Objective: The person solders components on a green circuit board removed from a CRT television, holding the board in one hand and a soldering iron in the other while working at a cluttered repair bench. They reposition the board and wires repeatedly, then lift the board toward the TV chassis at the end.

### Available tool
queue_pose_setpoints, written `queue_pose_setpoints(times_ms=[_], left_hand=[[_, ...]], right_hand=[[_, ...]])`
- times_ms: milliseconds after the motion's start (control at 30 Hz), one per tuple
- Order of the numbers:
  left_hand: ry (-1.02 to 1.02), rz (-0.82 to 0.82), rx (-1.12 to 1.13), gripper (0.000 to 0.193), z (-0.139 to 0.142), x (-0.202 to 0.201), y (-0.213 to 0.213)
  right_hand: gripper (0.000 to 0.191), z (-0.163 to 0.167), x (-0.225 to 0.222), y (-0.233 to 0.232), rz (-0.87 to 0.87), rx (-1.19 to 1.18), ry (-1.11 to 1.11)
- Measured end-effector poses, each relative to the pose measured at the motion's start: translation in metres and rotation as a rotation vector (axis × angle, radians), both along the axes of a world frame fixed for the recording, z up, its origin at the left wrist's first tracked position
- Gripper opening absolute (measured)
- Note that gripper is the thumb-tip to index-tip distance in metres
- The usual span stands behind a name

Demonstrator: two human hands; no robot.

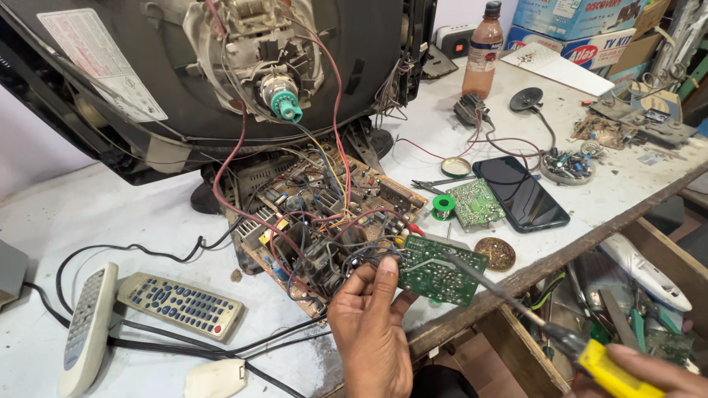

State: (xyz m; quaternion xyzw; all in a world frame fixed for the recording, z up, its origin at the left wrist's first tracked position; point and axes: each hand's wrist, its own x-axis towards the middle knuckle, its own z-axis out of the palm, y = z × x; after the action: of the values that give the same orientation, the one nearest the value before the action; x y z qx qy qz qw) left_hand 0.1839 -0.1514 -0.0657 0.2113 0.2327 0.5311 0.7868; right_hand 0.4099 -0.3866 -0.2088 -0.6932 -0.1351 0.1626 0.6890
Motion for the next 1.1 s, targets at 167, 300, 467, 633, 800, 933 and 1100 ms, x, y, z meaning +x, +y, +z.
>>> queue_pose_setpoints(times_ms=[167,300,467,633,800,933,1100], left_hand=[[-0.003,0.006,0.008,0.011,0.005,0.002,-0.001],[0.006,-0.007,-0.001,0.011,0.008,0.002,-0.003],[-0.007,-0.016,-0.003,0.012,0.011,0.004,-0.003],[-0.023,-0.005,0.02,0.012,0.012,0.005,-0.004],[-0.03,-0.003,0.01,0.009,0.01,0.003,-0.004],[-0.084,-0.004,0.02,0.008,0.008,0.003,-0.005],[-0.14,0.011,0.063,0.012,0.005,0.003,-0.004]], right_hand=[[0.059,-0.012,0.014,0.003,0.078,-0.043,0.114],[0.058,0.007,0.021,0.01,0.249,-0.105,0.512],[0.053,0.087,-0.035,0.066,0.461,0.239,-0.116],[0.067,0.149,-0.123,0.138,0.055,0.281,-1.324],[0.07,0.178,-0.14,0.149,0.06,0.134,-1.315],[0.074,0.183,-0.139,0.147,0.076,0.093,-1.243],[0.081,0.183,-0.136,0.148,0.1,0.087,-1.228]])
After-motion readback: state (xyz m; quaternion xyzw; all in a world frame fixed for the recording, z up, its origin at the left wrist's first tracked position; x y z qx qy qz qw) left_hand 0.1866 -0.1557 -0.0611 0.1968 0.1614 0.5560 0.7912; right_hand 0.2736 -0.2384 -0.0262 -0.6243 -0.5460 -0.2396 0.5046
